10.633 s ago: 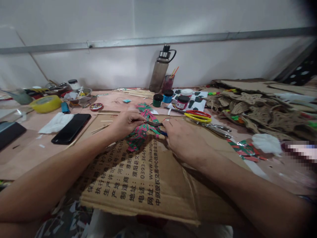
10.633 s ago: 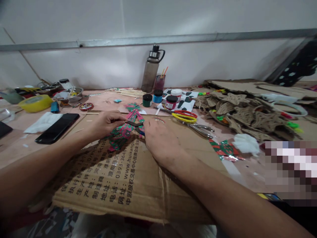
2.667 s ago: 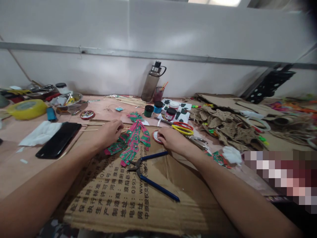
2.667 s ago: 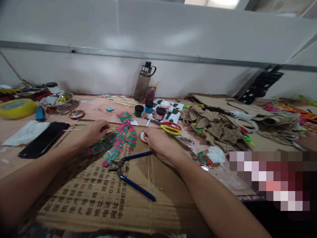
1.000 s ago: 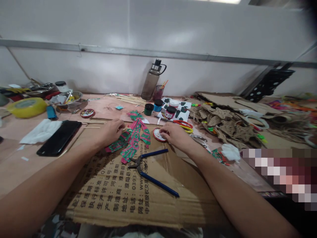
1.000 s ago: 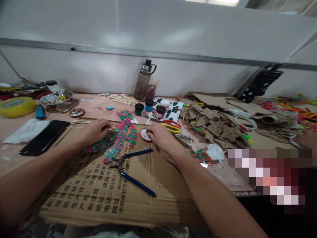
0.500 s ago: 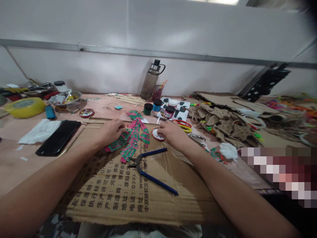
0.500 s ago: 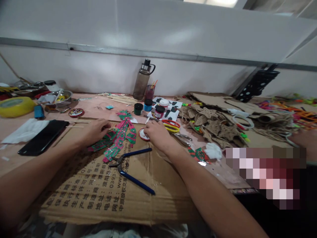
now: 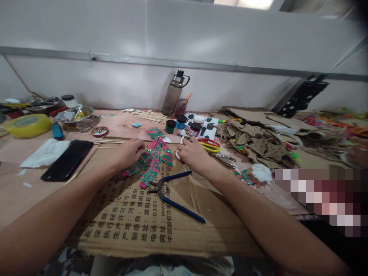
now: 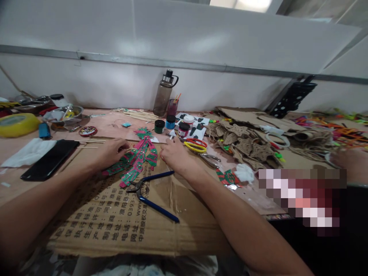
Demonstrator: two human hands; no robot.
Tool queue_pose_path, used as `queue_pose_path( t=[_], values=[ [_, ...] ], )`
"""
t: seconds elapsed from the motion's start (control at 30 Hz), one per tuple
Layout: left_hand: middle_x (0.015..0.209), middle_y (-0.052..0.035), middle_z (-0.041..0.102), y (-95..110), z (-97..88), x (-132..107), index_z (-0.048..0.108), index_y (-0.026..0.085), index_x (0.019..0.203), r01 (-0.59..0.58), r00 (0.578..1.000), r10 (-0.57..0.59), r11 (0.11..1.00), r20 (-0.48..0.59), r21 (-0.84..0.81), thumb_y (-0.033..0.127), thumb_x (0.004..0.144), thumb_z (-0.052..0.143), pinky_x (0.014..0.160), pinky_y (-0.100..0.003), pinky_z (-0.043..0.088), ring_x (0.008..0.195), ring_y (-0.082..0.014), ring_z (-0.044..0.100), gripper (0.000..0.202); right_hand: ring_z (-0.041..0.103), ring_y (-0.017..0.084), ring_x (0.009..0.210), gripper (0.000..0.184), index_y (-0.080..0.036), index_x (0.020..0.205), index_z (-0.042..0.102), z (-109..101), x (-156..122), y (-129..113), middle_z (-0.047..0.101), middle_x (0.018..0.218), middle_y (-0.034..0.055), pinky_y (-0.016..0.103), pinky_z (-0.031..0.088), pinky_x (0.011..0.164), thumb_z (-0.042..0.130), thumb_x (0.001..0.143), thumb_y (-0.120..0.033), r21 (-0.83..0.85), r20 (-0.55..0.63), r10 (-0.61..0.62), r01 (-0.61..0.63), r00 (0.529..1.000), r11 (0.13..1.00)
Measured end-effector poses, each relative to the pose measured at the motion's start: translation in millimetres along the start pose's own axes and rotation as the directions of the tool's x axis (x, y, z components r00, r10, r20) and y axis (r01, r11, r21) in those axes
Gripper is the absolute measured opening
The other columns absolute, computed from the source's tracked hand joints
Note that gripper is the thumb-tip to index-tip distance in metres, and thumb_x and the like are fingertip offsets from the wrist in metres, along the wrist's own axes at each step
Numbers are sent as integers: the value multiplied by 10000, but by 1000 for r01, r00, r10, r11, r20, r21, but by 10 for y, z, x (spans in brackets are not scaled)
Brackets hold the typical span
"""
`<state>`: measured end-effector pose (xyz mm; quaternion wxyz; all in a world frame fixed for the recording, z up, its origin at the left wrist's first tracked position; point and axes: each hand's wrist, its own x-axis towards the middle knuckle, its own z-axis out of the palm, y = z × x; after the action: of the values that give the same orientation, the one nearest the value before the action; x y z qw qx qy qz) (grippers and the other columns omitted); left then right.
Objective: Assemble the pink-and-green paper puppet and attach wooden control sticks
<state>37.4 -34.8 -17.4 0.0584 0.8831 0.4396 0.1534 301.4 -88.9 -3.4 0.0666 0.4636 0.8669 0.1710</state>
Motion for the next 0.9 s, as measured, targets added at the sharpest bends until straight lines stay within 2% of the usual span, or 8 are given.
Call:
queue_pose_path(
  t=[0.23,0.43,0.7,0.9],
  values=[
    [920,-80,691,8,3,-2,637,171,893,-8,1000,8,1000,-13,14,250,879,412,749,-320,441,835,-216,615,239,539,258,972,225,-161,896,720,46,45,-19,690,950,104,382,326,830,498,913,-131,-1,-11,47,-47,999,999],
    [918,-83,688,22,-22,-7,637,170,895,12,1000,-12,1000,-2,15,241,862,429,733,-319,439,820,-217,613,222,572,242,973,237,-139,987,701,-7,-30,78,674,1044,119,355,335,782,480,903,-126,65,72,159,-163,985,984],
    [900,-82,679,-13,5,1,620,172,858,15,1000,-15,1000,6,19,242,877,419,742,-319,433,830,-218,607,213,584,221,949,248,-157,993,713,-35,-90,165,665,1071,120,318,350,726,477,935,-204,173,73,184,-194,980,966],
    [911,-77,683,-10,13,11,625,179,873,17,1000,-17,1000,6,17,234,862,436,740,-316,435,841,-221,612,197,589,235,955,260,-129,967,716,-62,-63,122,671,1048,131,332,364,744,460,920,-134,157,118,168,-186,979,970]
  ],
)
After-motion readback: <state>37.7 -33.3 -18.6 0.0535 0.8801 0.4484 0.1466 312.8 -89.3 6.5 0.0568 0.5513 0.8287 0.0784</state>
